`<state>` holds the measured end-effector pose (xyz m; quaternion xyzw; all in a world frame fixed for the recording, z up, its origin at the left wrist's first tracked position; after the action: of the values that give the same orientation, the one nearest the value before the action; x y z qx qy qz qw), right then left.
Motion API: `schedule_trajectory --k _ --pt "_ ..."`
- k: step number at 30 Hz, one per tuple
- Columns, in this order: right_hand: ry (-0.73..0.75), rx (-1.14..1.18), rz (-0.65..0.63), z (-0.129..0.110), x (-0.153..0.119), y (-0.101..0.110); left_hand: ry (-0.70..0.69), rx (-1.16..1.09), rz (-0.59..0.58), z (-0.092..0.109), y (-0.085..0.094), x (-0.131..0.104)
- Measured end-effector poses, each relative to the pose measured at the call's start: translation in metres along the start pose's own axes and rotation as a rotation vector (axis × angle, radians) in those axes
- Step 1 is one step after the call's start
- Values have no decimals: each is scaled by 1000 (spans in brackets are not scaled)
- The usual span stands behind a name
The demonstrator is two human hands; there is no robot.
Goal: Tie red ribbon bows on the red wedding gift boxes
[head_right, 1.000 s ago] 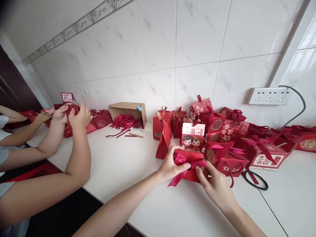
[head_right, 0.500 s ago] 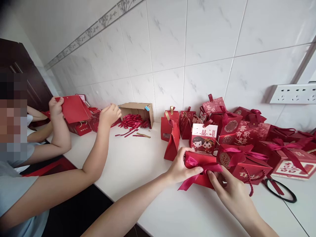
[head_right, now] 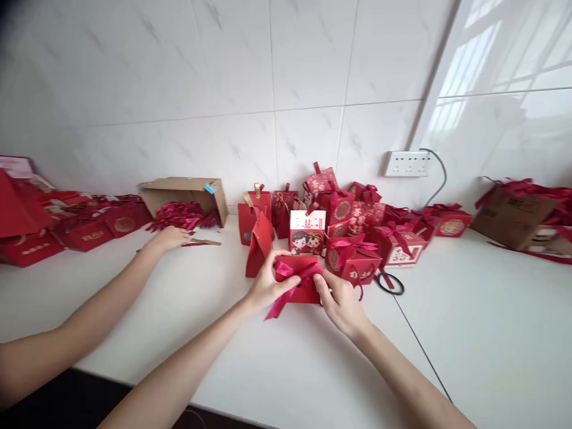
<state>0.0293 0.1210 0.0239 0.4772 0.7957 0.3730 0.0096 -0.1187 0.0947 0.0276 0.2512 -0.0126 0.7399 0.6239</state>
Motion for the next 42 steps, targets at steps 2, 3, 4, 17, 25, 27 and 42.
schedule_trajectory --k 2,3,4,17,25,27,42 --pt "7 -90 -46 -2 3 4 22 4 -36 -1 1 3" --pt "7 -150 -66 -2 4 5 27 6 -52 -1 2 5" --pt "0 -204 -87 -2 5 5 31 7 -66 -2 2 6" --pt "-211 375 -140 26 12 -5 256 90 -385 -27 10 9" --pt "-301 573 25 38 15 18 82 227 -214 -7 35 22" --pt "-257 701 72 40 17 26 -6 250 -82 7 47 22" --pt "-106 1231 501 50 8 89 30 -1226 732 -22 131 10"
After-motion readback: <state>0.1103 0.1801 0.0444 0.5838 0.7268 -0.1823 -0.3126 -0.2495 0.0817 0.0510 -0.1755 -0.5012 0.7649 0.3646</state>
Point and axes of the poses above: each hand's wrist, its own x-axis towards the middle knuckle, its own y-axis out of the back of the hand, z = x × y, the point moved 9 cm from there along x, towards the middle knuckle, and after that the axes turned 3 degrees about -z, right-handed, at the moved point
